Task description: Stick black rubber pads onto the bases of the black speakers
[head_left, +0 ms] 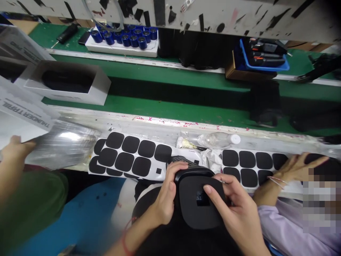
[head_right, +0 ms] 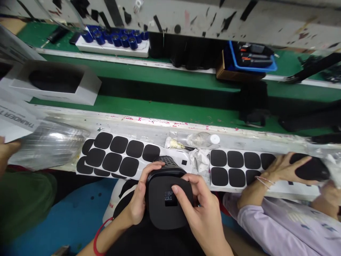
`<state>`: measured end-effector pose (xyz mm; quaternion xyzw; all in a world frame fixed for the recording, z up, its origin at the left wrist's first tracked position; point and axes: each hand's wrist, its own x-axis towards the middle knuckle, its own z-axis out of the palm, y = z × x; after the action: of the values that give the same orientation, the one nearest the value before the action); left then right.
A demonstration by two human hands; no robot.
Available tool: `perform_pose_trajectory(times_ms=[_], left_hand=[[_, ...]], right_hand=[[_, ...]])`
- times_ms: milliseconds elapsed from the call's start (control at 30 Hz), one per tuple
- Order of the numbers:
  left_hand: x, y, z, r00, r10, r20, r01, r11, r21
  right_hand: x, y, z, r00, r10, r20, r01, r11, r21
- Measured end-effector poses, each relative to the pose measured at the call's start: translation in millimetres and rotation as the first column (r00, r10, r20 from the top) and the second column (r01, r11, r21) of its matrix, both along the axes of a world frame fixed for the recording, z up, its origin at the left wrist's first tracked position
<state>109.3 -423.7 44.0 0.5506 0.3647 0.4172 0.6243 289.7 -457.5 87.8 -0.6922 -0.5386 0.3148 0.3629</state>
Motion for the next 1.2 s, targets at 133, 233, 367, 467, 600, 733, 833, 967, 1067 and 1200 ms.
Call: perform_pose_trajectory(times_ms=[133,233,367,467,600,733,833,967,1067,1200], left_hand=[[0,1,-1.4,1.0,0.003,0.006,-0.003,1.0,0.0],[0,1,-1.0,1.0,-0.002,0.002,0.002,1.0,0.006],[-2,1,0.0,1.0,-0.004,-0.001,0.004,1.0,0.0],[-3,2,0.0,1.0,-0.014,-0.01,0.014,1.0,0.004],[-3,3,0.2,1.0,-0.027,0.007,0.027,1.0,-0.005],[-1,5,1.8,0.999,-0.015,0.04,0.016,1.0,-0.019],[0,5,3.2,0.999,-0.005,0.042,0.006,0.999,-0.038],[1,5,4.0,0.999,-0.004,0.038,0.005,0.999,-0.042],[-2,7,4.9,0.998,-0.021,0.052,0.024,0.998,-0.054],[-9,11,8.1,0.988,-0.137,0.074,0.143,0.987,-0.078]], right_hand=[[-1,4,2.8,1.0,0.02,0.012,-0.02,1.0,0.022],[-2,8,4.9,1.0,0.018,0.01,-0.019,1.0,0.024],[-3,10,5.2,1.0,0.022,0.012,-0.022,0.999,0.029],[-2,9,4.5,0.999,0.04,0.028,-0.041,0.999,0.036],[-2,9,5.2,0.998,0.045,0.042,-0.046,0.999,0.027],[-1,9,6.4,0.997,0.057,0.06,-0.058,0.998,0.018],[-2,8,6.4,0.995,0.071,0.072,-0.074,0.997,0.036],[-2,7,7.3,0.992,0.074,0.103,-0.079,0.996,0.049],[-2,9,9.3,0.991,0.069,0.113,-0.074,0.997,0.037],[-4,12,11.0,0.985,0.07,0.16,-0.081,0.995,0.064]])
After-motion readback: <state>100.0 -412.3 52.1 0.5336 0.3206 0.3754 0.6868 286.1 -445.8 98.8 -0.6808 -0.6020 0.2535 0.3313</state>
